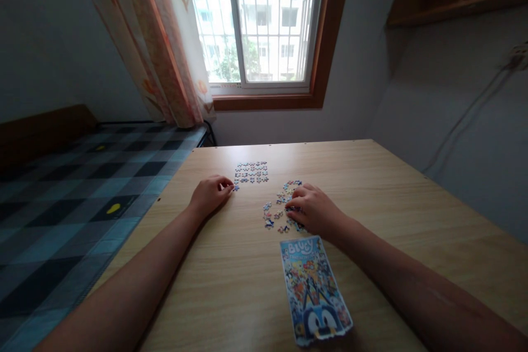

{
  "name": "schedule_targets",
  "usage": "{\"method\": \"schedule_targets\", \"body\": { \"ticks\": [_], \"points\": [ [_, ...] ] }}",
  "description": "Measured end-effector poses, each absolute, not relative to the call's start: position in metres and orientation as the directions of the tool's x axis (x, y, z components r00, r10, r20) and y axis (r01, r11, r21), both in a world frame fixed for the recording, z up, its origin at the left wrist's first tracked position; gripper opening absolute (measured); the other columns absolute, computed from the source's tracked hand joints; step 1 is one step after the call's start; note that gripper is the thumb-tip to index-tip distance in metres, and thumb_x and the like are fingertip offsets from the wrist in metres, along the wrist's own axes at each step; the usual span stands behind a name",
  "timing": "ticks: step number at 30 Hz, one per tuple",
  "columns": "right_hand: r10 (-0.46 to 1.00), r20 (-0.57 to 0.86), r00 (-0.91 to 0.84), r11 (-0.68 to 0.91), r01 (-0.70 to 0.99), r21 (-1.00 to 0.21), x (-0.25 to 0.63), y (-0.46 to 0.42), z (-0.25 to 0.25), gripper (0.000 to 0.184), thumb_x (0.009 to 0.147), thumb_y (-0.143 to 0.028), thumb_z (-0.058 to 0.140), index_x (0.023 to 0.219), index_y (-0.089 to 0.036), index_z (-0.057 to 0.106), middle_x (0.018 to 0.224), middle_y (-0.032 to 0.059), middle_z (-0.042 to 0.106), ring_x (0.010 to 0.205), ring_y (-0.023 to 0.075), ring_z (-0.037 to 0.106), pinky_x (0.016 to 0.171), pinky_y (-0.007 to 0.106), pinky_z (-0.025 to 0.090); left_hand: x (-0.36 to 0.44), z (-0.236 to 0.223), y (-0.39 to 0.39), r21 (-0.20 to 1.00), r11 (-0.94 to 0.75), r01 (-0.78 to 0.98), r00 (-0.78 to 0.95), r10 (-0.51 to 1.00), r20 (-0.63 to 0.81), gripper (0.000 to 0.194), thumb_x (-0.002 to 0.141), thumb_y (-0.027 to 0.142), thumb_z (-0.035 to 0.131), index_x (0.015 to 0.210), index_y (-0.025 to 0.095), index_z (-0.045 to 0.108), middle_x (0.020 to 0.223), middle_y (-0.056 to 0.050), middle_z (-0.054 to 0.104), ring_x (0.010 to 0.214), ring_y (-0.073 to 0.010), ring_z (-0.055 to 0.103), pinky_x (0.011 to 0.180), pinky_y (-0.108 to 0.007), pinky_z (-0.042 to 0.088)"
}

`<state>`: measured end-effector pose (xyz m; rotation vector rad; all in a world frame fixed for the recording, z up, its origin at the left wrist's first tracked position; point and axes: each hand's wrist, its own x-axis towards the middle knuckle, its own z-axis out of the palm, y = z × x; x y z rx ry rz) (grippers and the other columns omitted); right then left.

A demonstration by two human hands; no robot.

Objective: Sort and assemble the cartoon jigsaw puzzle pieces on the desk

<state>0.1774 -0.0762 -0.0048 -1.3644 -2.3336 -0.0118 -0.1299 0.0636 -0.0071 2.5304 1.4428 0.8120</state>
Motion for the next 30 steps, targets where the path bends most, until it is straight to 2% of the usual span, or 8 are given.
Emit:
{"method": "schedule_targets", "body": {
  "ticks": [6,12,16,19,21,24,28,30],
  "points": [
    [0.839,0.375,-0.393,0.503,0.824,-0.262,0.180,-0.071,-0.012,0.010,0.087,-0.031,0.069,0.089,-0.023,0.075,0.089,0.0055,0.066,0.093,0.0221,0.054,0.087,0.036,0.042,-0.131,-0.008,0.065,0.349,-0.538,0.767,0.405,0.829,0.387,0.020,0.079,0.038,0.062,0.082,0.023,0.074,0.078,-0.001,0.072,0.065,-0.0147,0.061,0.065,-0.027,0.044],
    [0.842,0.392,-0.372,0.509,0.788,-0.345,0.179,-0.066,-0.014,0.005,0.081,-0.023,0.075,0.083,-0.021,0.071,0.088,0.0048,0.067,0.092,0.0221,0.055,0.085,0.035,0.042,-0.131,-0.008,0.065,0.348,-0.535,0.770,0.405,0.831,0.382,0.021,0.079,0.038,0.061,0.083,0.023,0.074,0.078,0.000,0.072,0.066,-0.0143,0.061,0.065,-0.026,0.044],
    [0.838,0.413,-0.355,0.536,0.674,-0.509,0.179,-0.065,-0.015,0.008,0.080,-0.021,0.075,0.076,-0.019,0.068,0.082,0.0024,0.066,0.086,0.0188,0.058,0.082,0.032,0.043,-0.131,-0.007,0.064,0.351,-0.541,0.764,0.406,0.827,0.388,0.022,0.079,0.039,0.060,0.083,0.023,0.074,0.078,0.000,0.072,0.066,-0.0143,0.061,0.065,-0.026,0.044],
    [0.876,0.397,-0.273,0.480,0.565,-0.671,0.187,-0.063,-0.012,0.012,0.084,-0.028,0.071,0.077,-0.018,0.068,0.077,0.0015,0.067,0.077,0.0160,0.059,0.074,0.029,0.044,-0.131,-0.005,0.063,0.365,-0.544,0.756,0.405,0.826,0.392,0.023,0.078,0.039,0.060,0.082,0.022,0.074,0.077,-0.001,0.072,0.066,-0.0149,0.061,0.065,-0.027,0.045],
    [0.907,0.369,-0.202,0.417,0.539,-0.731,0.199,-0.060,-0.008,0.020,0.086,-0.036,0.067,0.080,-0.017,0.069,0.074,0.0021,0.068,0.067,0.0148,0.057,0.065,0.028,0.044,-0.131,-0.005,0.063,0.373,-0.545,0.751,0.403,0.826,0.395,0.023,0.078,0.039,0.060,0.081,0.022,0.074,0.077,-0.001,0.072,0.066,-0.0151,0.061,0.065,-0.027,0.045],
    [0.923,0.356,-0.143,0.366,0.610,-0.703,0.221,-0.056,-0.004,0.027,0.087,-0.042,0.064,0.083,-0.017,0.072,0.073,0.0033,0.071,0.063,0.0144,0.056,0.061,0.028,0.044,-0.131,-0.006,0.063,0.373,-0.547,0.749,0.404,0.824,0.396,0.022,0.078,0.039,0.060,0.081,0.022,0.074,0.077,-0.001,0.072,0.066,-0.0150,0.060,0.065,-0.027,0.045],
    [0.930,0.339,-0.144,0.324,0.757,-0.567,0.242,-0.055,-0.005,0.019,0.088,-0.032,0.062,0.085,-0.019,0.076,0.076,0.0045,0.073,0.065,0.0161,0.058,0.066,0.030,0.044,-0.131,-0.007,0.064,0.362,-0.546,0.755,0.411,0.825,0.388,0.022,0.079,0.038,0.060,0.083,0.022,0.074,0.078,-0.001,0.071,0.066,-0.0149,0.060,0.065,-0.027,0.045],
    [0.913,0.362,-0.186,0.353,0.807,-0.474,0.243,-0.055,-0.009,0.016,0.087,-0.027,0.063,0.084,-0.019,0.077,0.078,0.0054,0.073,0.072,0.0187,0.061,0.073,0.033,0.045,-0.131,-0.008,0.064,0.356,-0.547,0.758,0.412,0.824,0.389,0.022,0.079,0.038,0.060,0.083,0.022,0.074,0.078,-0.001,0.071,0.066,-0.0150,0.061,0.066,-0.027,0.045]
  ]
}}
